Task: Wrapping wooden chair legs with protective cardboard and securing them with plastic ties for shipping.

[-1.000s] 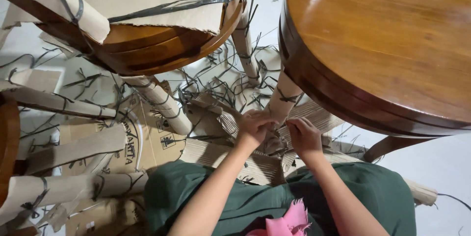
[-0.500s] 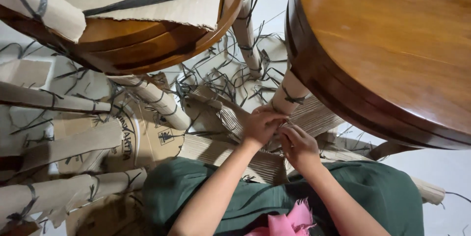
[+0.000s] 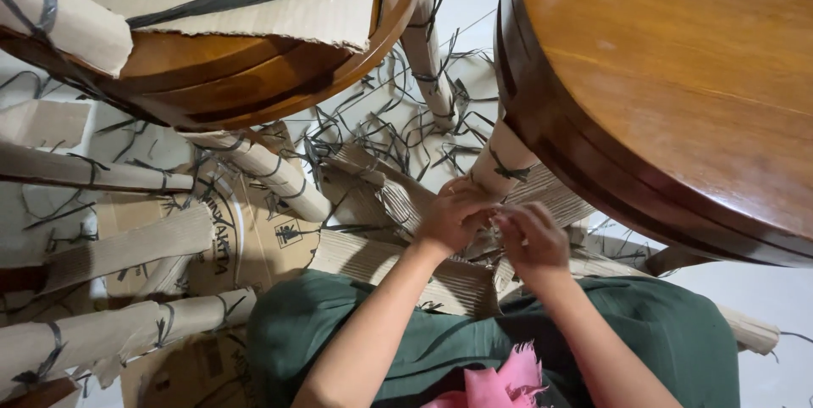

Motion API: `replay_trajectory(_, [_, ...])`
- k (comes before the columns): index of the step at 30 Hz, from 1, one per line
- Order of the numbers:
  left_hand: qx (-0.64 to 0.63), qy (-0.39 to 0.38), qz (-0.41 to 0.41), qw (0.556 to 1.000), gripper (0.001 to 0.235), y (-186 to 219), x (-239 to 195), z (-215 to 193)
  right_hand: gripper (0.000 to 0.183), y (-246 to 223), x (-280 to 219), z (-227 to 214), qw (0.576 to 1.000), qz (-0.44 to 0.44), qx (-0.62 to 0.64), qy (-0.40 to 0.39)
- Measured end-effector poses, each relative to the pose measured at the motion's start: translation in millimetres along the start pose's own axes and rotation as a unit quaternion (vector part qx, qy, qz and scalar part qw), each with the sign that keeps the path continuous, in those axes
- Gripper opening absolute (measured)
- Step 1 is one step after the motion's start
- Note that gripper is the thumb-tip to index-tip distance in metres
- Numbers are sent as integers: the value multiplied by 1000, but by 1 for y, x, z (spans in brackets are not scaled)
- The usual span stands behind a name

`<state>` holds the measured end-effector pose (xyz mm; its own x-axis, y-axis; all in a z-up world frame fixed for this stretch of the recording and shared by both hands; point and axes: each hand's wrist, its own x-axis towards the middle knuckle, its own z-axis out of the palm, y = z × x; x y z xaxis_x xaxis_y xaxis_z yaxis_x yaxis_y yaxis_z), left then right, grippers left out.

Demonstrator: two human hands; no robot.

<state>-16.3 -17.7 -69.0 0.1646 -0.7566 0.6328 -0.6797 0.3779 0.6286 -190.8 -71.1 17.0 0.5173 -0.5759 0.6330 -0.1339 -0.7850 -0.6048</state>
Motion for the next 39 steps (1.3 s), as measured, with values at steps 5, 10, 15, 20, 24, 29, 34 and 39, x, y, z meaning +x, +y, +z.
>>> replay_trajectory(5, [-19,-8,-27,999,13,14,7,-12,19,10,9,-14,999,-4,9,44])
replay_trajectory(10, [2,-40,-57,998,14,14,7,-12,27,-2,7,2,1000,-12,-10,2])
replay_trajectory(15, [44,4,-55,998,13,24,12,-16,19,9,5,6,1000,-13,-26,11])
replay_trajectory(20, [106,28,-79,991,15,-7,1,-6,19,21,-5,6,999,36,-15,15])
replay_trajectory(24, [123,19,-92,988,11,-11,-2,1,16,4,6,3,999,47,13,7])
replay_trajectory(29, [106,-13,-102,989,13,5,6,-10,24,4,3,15,997,69,42,0])
replay_trajectory(34, [189,-5,-101,977,14,18,15,-18,21,21,-2,20,999,13,-29,21])
replay_trajectory(39, [184,-18,-192,964,21,18,13,-15,22,30,-10,26,997,-46,-68,4])
